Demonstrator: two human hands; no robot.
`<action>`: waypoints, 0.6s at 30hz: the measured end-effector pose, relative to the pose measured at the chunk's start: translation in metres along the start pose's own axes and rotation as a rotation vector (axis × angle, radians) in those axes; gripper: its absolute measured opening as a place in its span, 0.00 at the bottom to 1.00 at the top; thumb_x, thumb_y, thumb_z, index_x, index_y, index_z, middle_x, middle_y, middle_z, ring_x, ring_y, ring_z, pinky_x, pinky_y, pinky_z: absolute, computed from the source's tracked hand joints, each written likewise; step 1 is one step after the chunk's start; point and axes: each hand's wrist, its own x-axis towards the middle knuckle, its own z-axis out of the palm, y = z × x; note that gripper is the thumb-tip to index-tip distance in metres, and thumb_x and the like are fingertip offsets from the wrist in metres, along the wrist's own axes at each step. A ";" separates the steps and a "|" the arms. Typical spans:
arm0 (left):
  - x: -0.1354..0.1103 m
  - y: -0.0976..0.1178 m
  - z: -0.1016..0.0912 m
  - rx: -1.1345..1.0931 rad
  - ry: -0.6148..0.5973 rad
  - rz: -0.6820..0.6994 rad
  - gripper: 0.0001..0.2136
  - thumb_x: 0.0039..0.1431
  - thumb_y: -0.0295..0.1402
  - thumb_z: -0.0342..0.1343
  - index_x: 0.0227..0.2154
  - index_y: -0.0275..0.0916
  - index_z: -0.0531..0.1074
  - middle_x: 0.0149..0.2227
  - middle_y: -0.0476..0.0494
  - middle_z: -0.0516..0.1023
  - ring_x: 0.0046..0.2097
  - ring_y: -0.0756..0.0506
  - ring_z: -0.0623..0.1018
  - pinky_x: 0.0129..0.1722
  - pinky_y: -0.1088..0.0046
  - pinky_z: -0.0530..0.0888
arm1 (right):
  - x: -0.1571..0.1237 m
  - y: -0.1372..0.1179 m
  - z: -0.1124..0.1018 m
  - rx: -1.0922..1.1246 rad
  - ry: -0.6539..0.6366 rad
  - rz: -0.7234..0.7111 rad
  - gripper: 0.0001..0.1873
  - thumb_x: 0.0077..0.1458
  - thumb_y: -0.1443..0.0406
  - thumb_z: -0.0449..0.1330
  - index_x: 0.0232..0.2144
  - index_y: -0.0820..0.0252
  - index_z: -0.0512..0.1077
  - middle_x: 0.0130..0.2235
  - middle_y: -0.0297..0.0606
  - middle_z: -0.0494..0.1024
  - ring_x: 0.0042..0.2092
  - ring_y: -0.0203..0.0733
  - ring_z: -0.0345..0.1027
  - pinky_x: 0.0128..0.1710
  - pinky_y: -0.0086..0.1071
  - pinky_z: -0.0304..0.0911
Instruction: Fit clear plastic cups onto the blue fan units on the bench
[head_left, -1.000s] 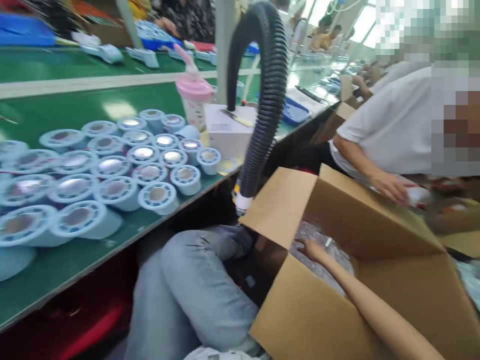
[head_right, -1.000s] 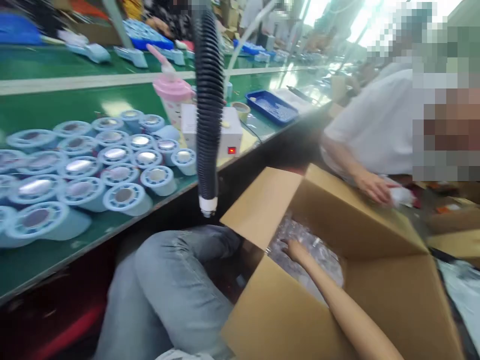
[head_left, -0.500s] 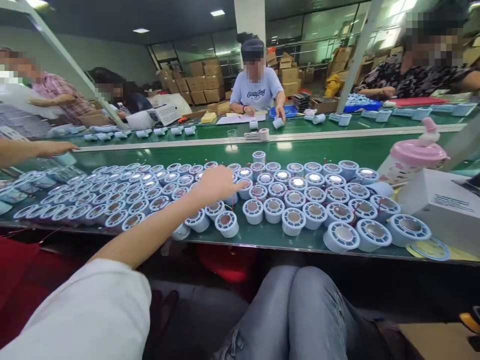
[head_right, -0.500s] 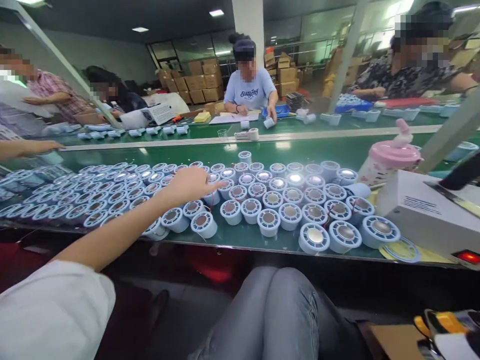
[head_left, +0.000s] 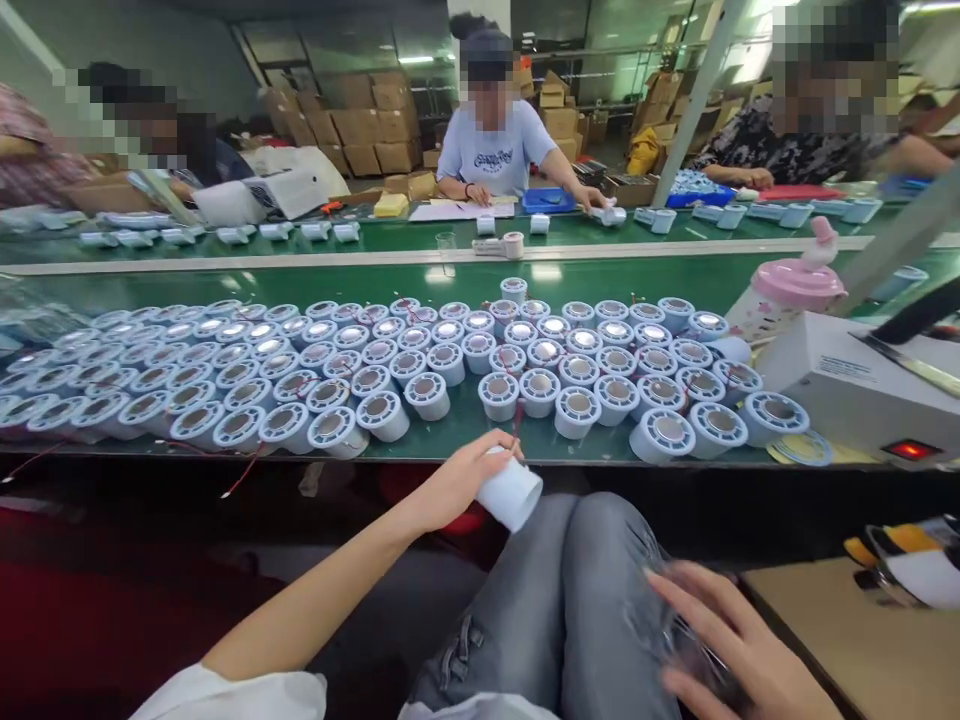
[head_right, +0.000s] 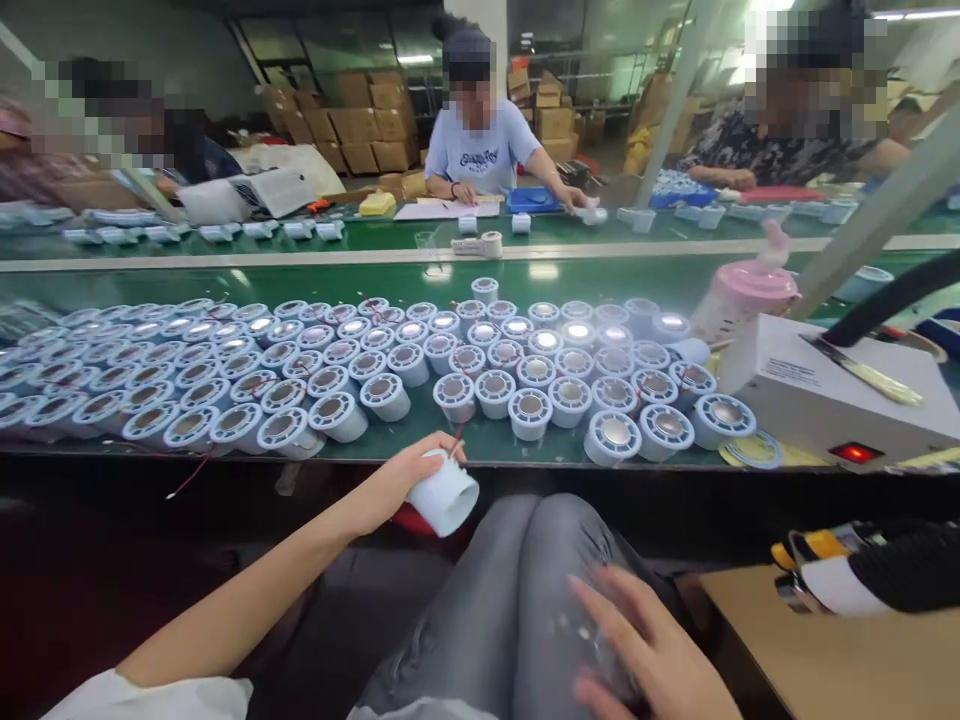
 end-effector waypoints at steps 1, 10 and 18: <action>0.001 -0.002 0.009 -0.160 -0.124 -0.026 0.21 0.62 0.51 0.42 0.40 0.37 0.67 0.33 0.46 0.70 0.30 0.50 0.69 0.29 0.76 0.69 | 0.008 -0.009 0.002 -0.062 -0.004 -0.117 0.25 0.56 0.56 0.60 0.57 0.37 0.68 0.49 0.46 0.75 0.47 0.57 0.75 0.37 0.45 0.78; 0.012 0.013 0.058 0.260 -0.447 0.222 0.10 0.62 0.36 0.52 0.39 0.40 0.76 0.49 0.43 0.70 0.49 0.44 0.72 0.52 0.68 0.68 | 0.053 -0.039 0.005 -0.300 -0.108 -0.093 0.18 0.51 0.73 0.62 0.45 0.55 0.77 0.57 0.51 0.67 0.51 0.60 0.67 0.40 0.47 0.74; 0.019 0.011 0.063 0.297 -0.451 0.201 0.14 0.64 0.37 0.48 0.44 0.41 0.76 0.42 0.44 0.73 0.45 0.45 0.74 0.46 0.71 0.70 | 0.031 -0.036 -0.004 -0.329 0.085 -0.060 0.20 0.57 0.66 0.61 0.53 0.55 0.72 0.59 0.51 0.64 0.49 0.55 0.67 0.40 0.45 0.73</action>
